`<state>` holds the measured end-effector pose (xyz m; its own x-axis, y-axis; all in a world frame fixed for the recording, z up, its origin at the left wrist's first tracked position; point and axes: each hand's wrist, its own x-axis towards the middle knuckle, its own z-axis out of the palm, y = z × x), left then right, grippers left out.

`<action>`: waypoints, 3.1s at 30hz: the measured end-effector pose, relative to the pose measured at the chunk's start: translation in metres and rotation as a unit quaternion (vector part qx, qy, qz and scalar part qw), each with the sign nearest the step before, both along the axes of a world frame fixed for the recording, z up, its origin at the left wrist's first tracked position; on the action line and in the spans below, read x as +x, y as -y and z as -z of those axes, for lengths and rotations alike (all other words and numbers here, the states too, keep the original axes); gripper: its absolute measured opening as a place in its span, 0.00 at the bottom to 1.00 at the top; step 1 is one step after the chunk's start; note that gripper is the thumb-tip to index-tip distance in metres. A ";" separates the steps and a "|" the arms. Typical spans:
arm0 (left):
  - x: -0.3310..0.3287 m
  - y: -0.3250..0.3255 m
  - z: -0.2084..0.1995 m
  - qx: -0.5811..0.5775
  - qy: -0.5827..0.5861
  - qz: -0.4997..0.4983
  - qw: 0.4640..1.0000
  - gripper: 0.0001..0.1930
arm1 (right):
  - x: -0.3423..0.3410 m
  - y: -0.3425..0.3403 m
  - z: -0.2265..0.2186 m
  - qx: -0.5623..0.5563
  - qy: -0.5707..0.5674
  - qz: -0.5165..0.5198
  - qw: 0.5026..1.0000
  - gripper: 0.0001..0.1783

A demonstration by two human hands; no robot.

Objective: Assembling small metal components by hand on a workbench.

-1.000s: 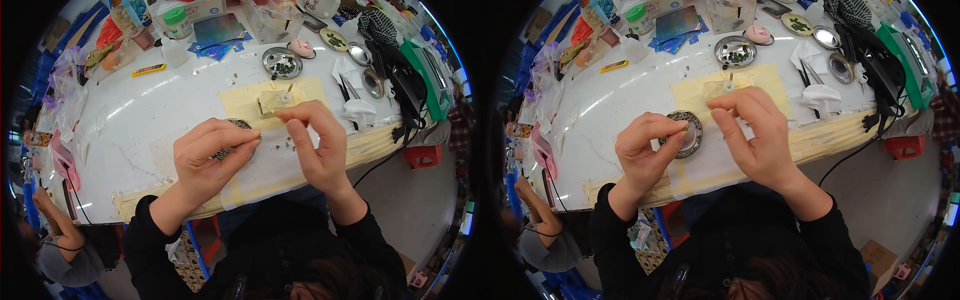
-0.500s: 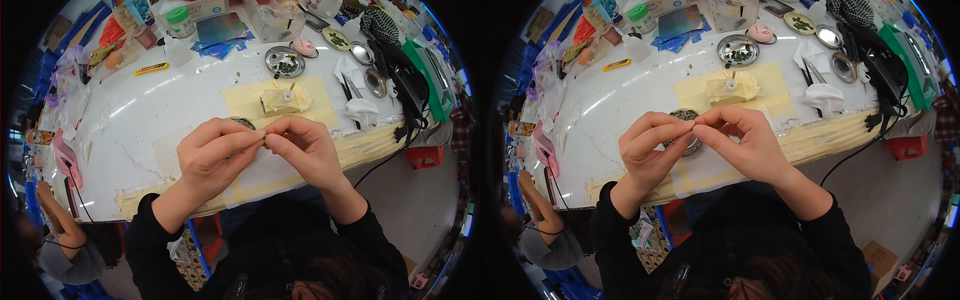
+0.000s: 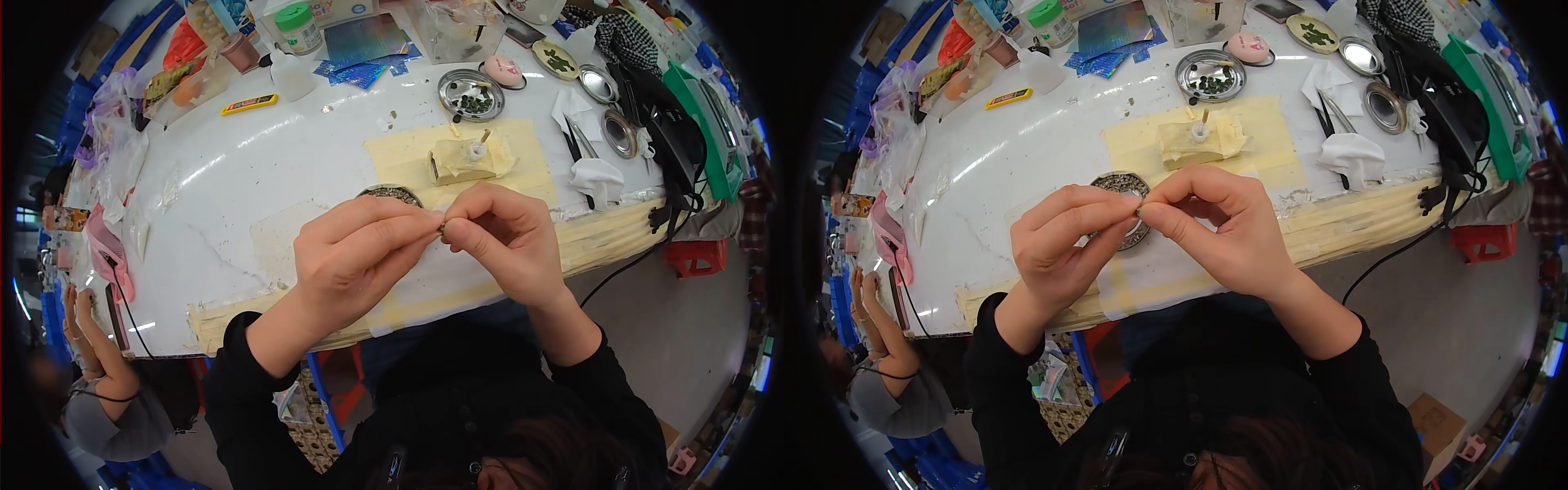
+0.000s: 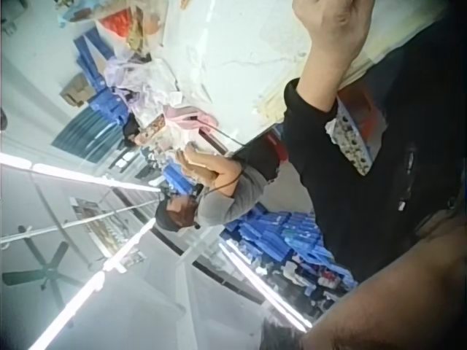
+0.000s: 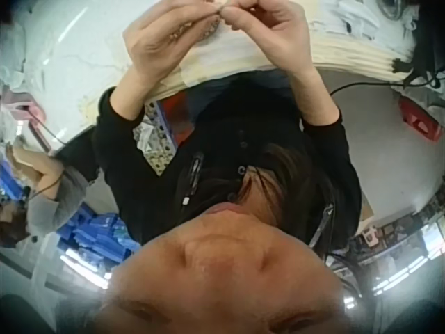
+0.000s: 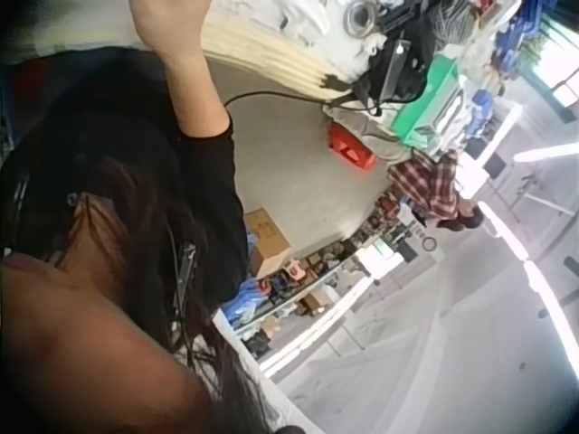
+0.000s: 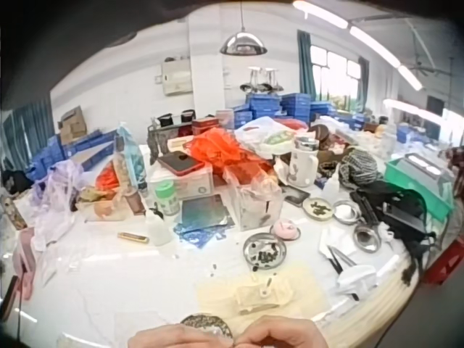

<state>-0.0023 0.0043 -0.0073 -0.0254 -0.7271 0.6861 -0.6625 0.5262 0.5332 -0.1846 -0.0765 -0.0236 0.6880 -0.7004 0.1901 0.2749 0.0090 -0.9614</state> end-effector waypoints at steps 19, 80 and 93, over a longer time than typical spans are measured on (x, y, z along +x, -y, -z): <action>0.002 -0.003 -0.003 0.014 0.048 0.021 0.999 0.11 | -0.003 -0.001 -0.001 -0.110 -0.042 0.024 0.993 0.04; 0.005 -0.001 0.000 -0.042 0.089 0.019 0.995 0.13 | -0.002 -0.003 0.002 0.093 0.007 -0.043 0.995 0.09; 0.006 -0.002 -0.002 -0.041 0.100 0.039 0.993 0.14 | -0.003 -0.004 0.007 0.064 0.013 -0.019 0.998 0.05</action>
<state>0.0037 0.0066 -0.0053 -0.2204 -0.6595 0.7187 -0.7062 0.6162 0.3489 -0.1872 -0.0721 -0.0304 0.7100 -0.6942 0.1185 0.2963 0.1419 -0.9445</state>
